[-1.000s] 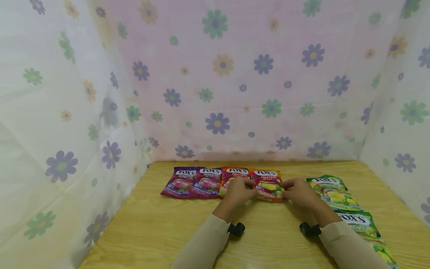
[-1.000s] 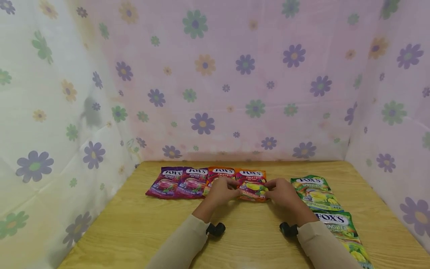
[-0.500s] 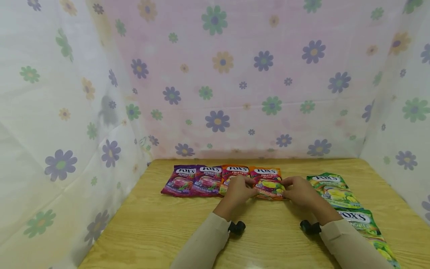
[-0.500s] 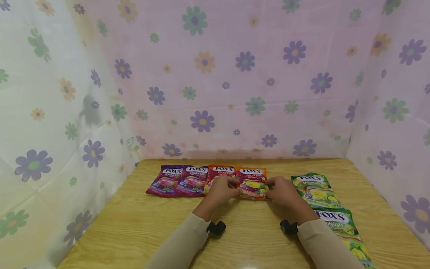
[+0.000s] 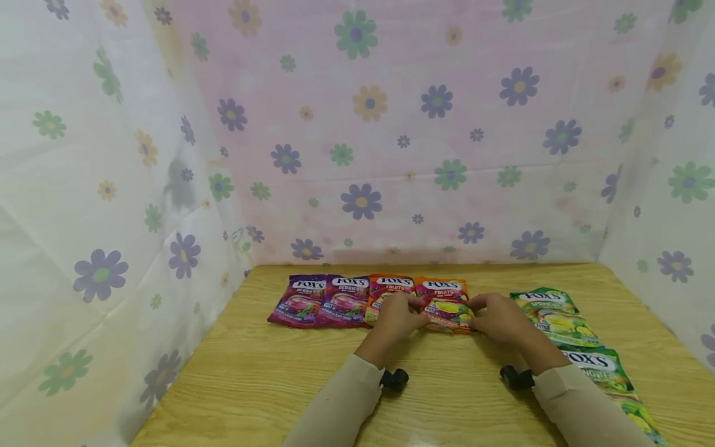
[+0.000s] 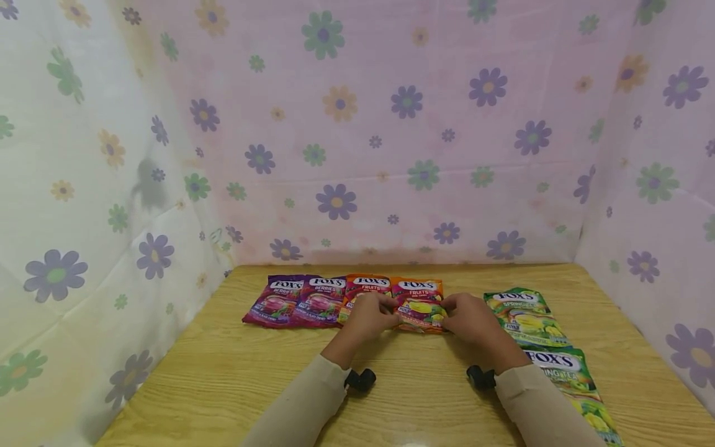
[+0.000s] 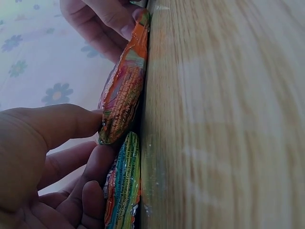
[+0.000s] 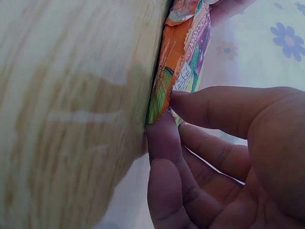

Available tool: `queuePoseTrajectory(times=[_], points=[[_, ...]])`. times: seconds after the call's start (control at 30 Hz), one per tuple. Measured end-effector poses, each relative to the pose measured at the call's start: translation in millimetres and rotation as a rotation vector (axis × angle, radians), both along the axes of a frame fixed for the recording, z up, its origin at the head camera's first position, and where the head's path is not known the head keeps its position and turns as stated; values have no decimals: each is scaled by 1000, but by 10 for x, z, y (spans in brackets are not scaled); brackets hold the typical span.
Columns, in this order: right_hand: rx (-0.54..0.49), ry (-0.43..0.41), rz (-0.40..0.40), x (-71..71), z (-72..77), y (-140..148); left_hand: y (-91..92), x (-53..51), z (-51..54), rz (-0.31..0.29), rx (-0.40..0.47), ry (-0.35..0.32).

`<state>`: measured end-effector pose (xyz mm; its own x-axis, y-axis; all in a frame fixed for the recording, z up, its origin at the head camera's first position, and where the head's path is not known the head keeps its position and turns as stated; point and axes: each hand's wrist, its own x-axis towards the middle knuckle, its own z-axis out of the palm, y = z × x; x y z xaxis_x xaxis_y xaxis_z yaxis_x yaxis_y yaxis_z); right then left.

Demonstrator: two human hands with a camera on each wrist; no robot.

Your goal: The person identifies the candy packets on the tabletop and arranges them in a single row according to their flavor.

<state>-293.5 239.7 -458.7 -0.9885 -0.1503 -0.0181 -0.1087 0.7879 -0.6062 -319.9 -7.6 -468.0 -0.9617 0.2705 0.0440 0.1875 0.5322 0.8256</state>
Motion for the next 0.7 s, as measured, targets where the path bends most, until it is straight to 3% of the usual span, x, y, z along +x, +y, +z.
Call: queuePoseTrajectory(times=[0.5,0.7], points=[[-41,17,43,21,94,81,-20,9,43,26,11,-5],[-74,124,23,93,367,210,-5,19,180,29,66,73]])
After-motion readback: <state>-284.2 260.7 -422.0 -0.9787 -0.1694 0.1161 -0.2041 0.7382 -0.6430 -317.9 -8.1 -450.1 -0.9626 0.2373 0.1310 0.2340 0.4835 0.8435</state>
